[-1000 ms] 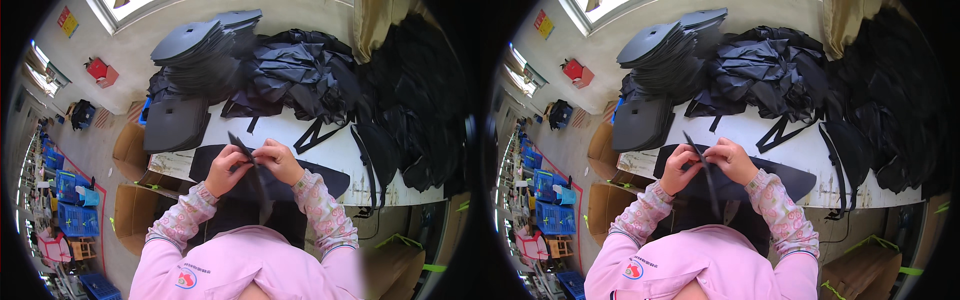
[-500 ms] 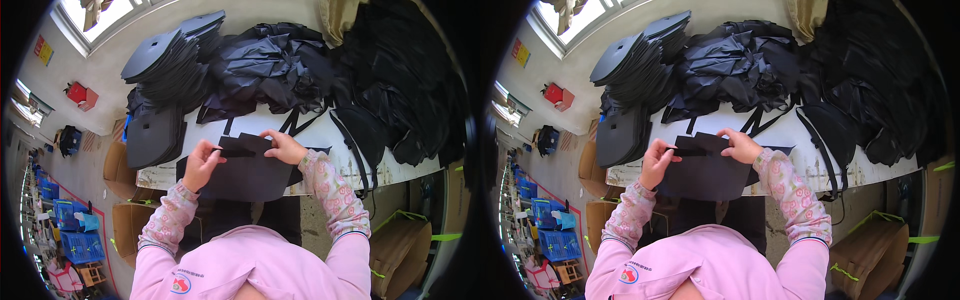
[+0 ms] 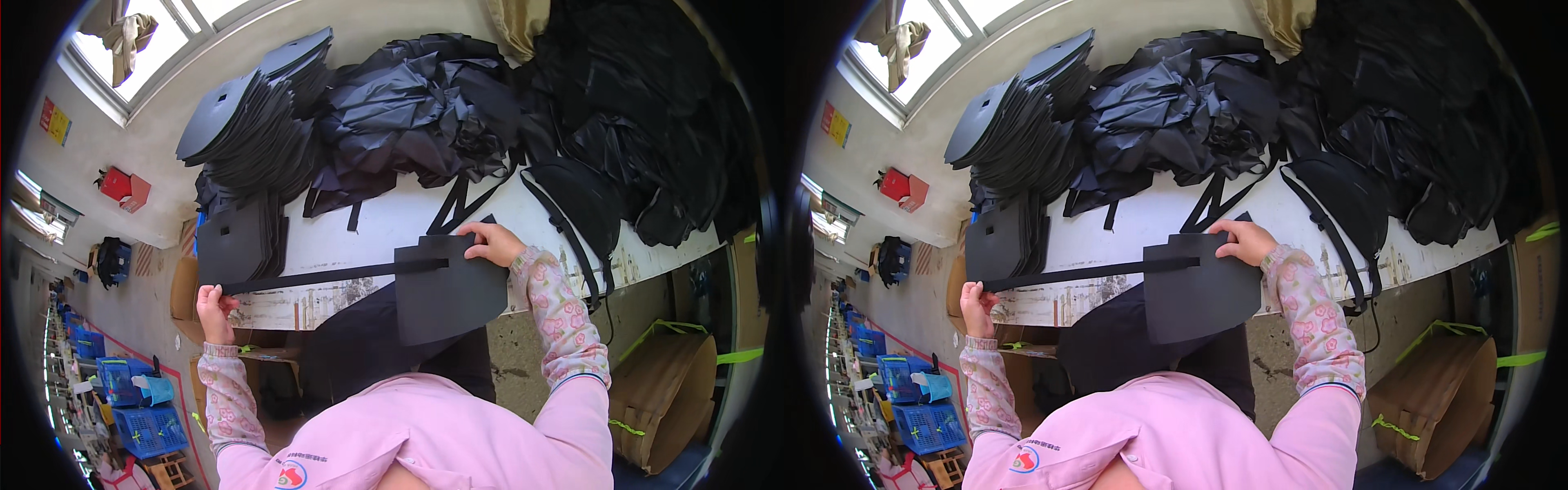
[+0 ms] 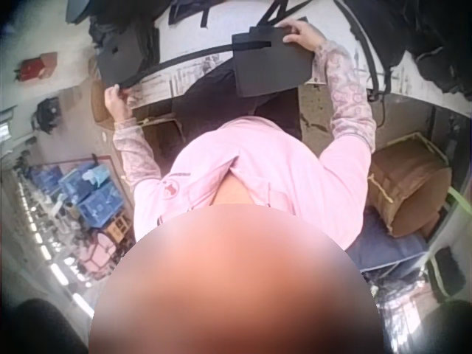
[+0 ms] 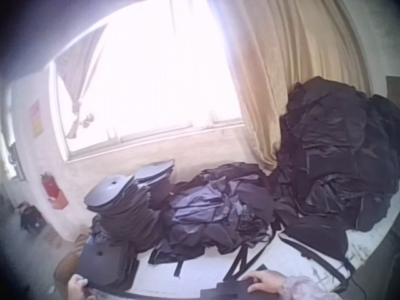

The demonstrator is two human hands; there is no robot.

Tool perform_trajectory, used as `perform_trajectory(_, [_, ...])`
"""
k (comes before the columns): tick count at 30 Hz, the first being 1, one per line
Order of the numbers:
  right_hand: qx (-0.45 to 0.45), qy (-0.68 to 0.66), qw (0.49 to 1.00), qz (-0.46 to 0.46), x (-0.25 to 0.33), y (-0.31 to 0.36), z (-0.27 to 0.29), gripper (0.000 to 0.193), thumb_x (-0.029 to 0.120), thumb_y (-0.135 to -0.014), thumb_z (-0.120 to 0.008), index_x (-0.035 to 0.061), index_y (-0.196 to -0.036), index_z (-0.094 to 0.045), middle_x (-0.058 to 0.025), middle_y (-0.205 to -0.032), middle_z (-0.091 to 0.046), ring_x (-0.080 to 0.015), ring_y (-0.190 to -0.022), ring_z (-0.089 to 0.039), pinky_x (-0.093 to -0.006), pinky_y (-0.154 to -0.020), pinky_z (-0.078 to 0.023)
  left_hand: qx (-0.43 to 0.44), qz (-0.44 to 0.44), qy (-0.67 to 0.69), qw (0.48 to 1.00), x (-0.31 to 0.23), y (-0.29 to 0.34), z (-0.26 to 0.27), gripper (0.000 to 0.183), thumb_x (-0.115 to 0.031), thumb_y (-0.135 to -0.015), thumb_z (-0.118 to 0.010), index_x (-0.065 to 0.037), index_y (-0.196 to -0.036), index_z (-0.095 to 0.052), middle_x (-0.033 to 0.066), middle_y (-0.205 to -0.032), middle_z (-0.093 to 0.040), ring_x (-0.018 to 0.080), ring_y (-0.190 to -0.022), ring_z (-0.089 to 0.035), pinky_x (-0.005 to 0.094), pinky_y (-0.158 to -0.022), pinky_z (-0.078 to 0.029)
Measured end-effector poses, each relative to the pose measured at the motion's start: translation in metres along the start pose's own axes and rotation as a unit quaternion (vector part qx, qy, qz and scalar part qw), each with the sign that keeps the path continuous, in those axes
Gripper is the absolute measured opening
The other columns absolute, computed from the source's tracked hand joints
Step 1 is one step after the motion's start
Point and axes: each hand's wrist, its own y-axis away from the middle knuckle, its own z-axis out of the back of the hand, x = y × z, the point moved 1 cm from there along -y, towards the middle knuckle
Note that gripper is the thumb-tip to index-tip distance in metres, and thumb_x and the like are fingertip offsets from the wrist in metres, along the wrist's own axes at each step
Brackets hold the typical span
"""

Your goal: Manually folding and organizing black fabric or synthetic material panels in a factory setting.

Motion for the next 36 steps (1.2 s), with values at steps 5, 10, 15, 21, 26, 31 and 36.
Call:
perform_trajectory(5, [-0.037, 0.026, 0.997, 0.062, 0.014, 0.015, 0.000, 0.047, 0.018, -0.079, -0.078, 0.0198, -0.123, -0.064, -0.0073, -0.083, -0.065, -0.0246, -0.077, -0.064, -0.0357, -0.074, -0.052, 0.079, -0.345, -0.506, 0.786, -0.011, 0.015, -0.069, 0.048, -0.013, -0.082, -0.074, -0.001, -0.123, -0.052, 0.0177, -0.120, -0.056, 0.0351, -0.119, -0.051, 0.0419, -0.103, -0.040])
perform_trajectory(10, [-0.078, 0.105, 0.970, 0.204, 0.057, 0.022, 0.004, 0.041, 0.018, -0.081, -0.076, 0.0191, -0.121, -0.066, -0.0071, -0.090, -0.068, -0.0235, -0.077, -0.063, -0.0347, -0.075, -0.047, 0.458, -0.247, -0.352, 0.778, -0.018, 0.049, -0.215, 0.051, -0.026, -0.086, -0.075, 0.000, -0.127, -0.058, 0.0167, -0.126, -0.061, 0.0301, -0.120, -0.056, 0.0381, -0.104, -0.043])
perform_trajectory(15, [-0.122, 0.207, 0.922, 0.303, 0.095, 0.035, 0.008, 0.038, 0.020, -0.081, -0.075, 0.0200, -0.118, -0.067, -0.0014, -0.076, -0.059, -0.0222, -0.067, -0.058, -0.0355, -0.074, -0.042, 0.658, 0.040, -0.292, 0.693, 0.024, 0.056, -0.301, 0.049, -0.023, -0.086, -0.076, 0.001, -0.126, -0.060, 0.0088, -0.118, -0.067, 0.0176, -0.108, -0.061, 0.0334, -0.099, -0.046])
perform_trajectory(21, [-0.144, 0.258, 0.899, 0.322, 0.111, 0.046, 0.012, 0.037, 0.019, -0.079, -0.076, 0.0196, -0.115, -0.068, -0.0003, -0.073, -0.058, -0.0207, -0.068, -0.058, -0.0343, -0.074, -0.041, 0.669, 0.126, -0.143, 0.718, 0.048, 0.068, -0.307, 0.035, -0.004, -0.079, -0.078, -0.001, -0.113, -0.067, 0.0025, -0.098, -0.069, 0.0127, -0.089, -0.064, 0.0280, -0.085, -0.050])
perform_trajectory(26, [-0.152, 0.253, 0.895, 0.334, 0.109, 0.053, 0.010, 0.038, 0.018, -0.077, -0.077, 0.0200, -0.115, -0.068, 0.0004, -0.074, -0.059, -0.0202, -0.067, -0.057, -0.0338, -0.073, -0.041, 0.609, 0.228, -0.071, 0.757, 0.049, 0.075, -0.304, 0.042, 0.002, -0.077, -0.076, -0.004, -0.116, -0.061, 0.0057, -0.098, -0.068, 0.0140, -0.091, -0.063, 0.0287, -0.083, -0.051])
perform_trajectory(31, [-0.159, 0.250, 0.891, 0.343, 0.112, 0.055, 0.009, 0.039, 0.017, -0.075, -0.078, 0.0195, -0.114, -0.069, 0.0008, -0.074, -0.059, -0.0197, -0.068, -0.058, -0.0338, -0.073, -0.041, 0.617, 0.203, -0.081, 0.756, 0.048, 0.076, -0.303, 0.049, 0.004, -0.077, -0.075, -0.004, -0.121, -0.056, 0.0068, -0.099, -0.068, 0.0153, -0.091, -0.065, 0.0288, -0.082, -0.052])
perform_trajectory(36, [-0.183, 0.280, 0.878, 0.343, 0.109, 0.054, 0.009, 0.039, 0.018, -0.074, -0.077, 0.0181, -0.112, -0.069, 0.0006, -0.074, -0.059, -0.0196, -0.070, -0.059, -0.0341, -0.073, -0.041, 0.633, 0.173, -0.099, 0.748, 0.036, 0.085, -0.303, 0.046, 0.009, -0.079, -0.072, -0.004, -0.121, -0.056, 0.0029, -0.105, -0.065, 0.0115, -0.098, -0.063, 0.0262, -0.088, -0.051])
